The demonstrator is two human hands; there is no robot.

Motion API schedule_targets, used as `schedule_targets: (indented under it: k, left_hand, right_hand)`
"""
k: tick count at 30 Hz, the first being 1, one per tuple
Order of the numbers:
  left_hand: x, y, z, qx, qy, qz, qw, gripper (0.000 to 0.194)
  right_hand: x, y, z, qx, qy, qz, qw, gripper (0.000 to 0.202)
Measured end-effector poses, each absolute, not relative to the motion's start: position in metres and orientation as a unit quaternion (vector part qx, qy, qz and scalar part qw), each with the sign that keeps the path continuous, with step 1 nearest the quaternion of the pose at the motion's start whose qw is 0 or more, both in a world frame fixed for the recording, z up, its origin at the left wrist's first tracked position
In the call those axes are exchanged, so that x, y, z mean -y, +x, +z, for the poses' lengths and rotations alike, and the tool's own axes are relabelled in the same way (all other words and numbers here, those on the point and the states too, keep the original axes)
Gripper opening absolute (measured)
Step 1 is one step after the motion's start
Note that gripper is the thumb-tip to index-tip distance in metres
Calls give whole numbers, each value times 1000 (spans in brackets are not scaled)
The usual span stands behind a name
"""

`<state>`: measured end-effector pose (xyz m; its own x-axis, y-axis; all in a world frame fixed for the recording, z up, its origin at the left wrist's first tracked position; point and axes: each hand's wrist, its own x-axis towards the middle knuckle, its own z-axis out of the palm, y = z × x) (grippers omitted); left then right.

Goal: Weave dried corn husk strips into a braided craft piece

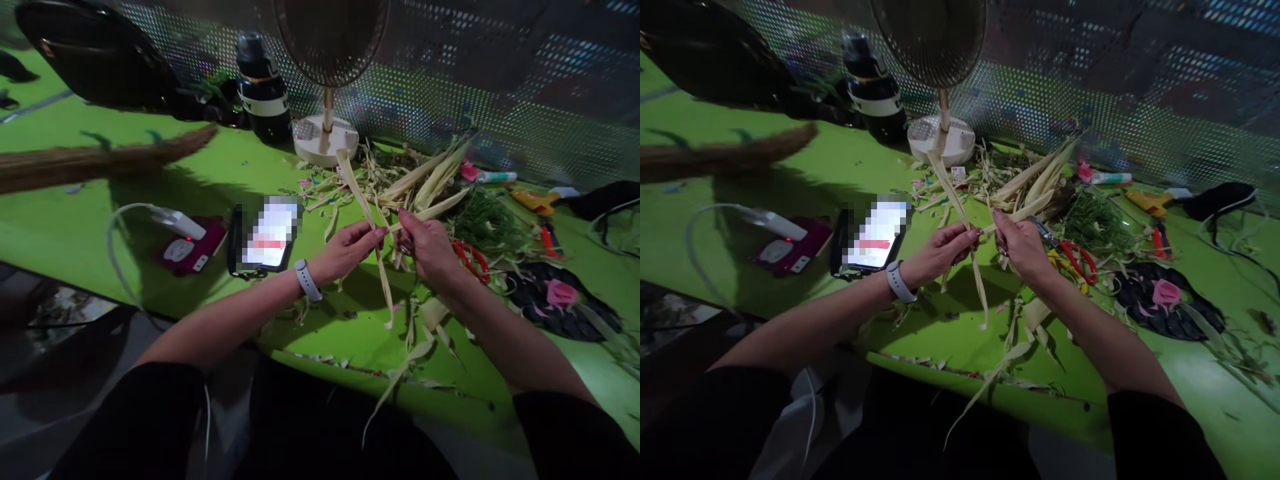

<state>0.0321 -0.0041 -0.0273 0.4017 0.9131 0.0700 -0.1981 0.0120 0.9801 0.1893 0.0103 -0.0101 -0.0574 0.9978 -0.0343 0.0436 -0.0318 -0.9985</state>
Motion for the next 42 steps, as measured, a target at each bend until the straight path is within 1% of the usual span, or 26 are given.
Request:
schedule_targets:
  k: [4,8,12,16,19,21,25,28,32,38,42]
  left_hand:
    - [7,34,-29,-320,538,452,635,36]
    - [7,33,-26,-297,542,430,658,37]
    - [3,30,-24,-292,587,425,624,40]
    - [4,28,-24,-302,607,433,594,36]
    - [6,28,-25,-306,593,450,593,34]
    - [4,28,-26,-300,568,443,625,33]
    - [-2,23,-27,-254,470,394,748,34]
    - [-5,21,-26,-229,417,374,796,29]
    - [-4,22,-24,-229,422,344,807,25]
    - [-3,20,-22,-225,436,304,817,29]
    - [-2,18,-17,-228,457,278,814,28]
  right_hand:
    - [-10,190,-12,513,-502,518,466,56]
    - [-9,190,-12,489,-506,548,453,56]
    - [-8,189,-10,465,-509,552,469,56]
    - [-7,188,-8,468,-504,545,480,55]
    - [-6,188,-7,470,-508,539,480,56]
    - [-8,188,-7,468,-510,540,478,56]
    - [-14,192,-7,455,-499,570,468,58]
    - [-17,194,-7,441,-495,585,467,61]
    - [-16,194,-4,445,-488,585,471,61]
    - [-11,191,0,455,-470,591,472,62]
    - [-10,190,-2,472,-467,587,464,61]
